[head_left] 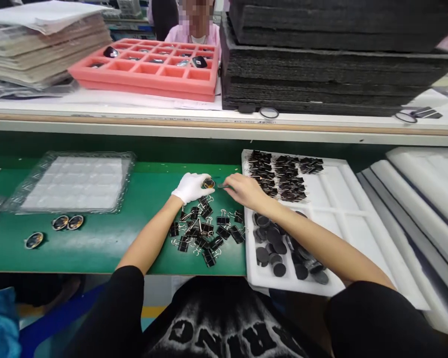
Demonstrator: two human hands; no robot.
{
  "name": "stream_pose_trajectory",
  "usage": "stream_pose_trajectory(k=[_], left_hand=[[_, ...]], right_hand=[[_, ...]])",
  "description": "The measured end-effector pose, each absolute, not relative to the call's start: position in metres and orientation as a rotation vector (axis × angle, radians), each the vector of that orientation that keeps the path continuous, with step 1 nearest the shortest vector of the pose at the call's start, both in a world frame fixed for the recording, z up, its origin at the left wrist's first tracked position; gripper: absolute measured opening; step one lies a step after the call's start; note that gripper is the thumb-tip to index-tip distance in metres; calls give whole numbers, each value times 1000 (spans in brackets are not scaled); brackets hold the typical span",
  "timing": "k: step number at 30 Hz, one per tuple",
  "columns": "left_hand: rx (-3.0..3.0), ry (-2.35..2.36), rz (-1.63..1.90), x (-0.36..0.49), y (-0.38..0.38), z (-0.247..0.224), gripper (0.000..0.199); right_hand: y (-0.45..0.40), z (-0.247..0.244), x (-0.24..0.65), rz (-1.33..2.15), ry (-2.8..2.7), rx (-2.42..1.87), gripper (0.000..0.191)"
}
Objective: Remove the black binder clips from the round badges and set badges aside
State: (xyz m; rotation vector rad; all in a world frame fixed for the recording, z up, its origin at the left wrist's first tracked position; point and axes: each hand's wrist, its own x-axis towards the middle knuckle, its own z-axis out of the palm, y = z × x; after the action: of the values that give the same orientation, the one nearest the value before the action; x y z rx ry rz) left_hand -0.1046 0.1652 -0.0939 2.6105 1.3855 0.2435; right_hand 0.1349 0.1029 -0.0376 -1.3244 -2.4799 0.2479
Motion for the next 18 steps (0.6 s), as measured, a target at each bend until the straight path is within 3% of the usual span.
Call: stream_pose_trajectory(k=[7,10,14,18], left_hand=[[2592,1305,267,-108,165,-95,52],[2589,1295,257,-108,167,-97,58],[2583,1348,256,-104,167,-99,72],[2570,1392,298,-101,162,-97,60]], right_hand=[[132,-77,98,226,-2765,-1290,34],[130,-73,104,195,-2819,-1261,47],[133,-61,108,402,-2890,-1318,61],[136,-56,104,431,-2894,-1380,62]])
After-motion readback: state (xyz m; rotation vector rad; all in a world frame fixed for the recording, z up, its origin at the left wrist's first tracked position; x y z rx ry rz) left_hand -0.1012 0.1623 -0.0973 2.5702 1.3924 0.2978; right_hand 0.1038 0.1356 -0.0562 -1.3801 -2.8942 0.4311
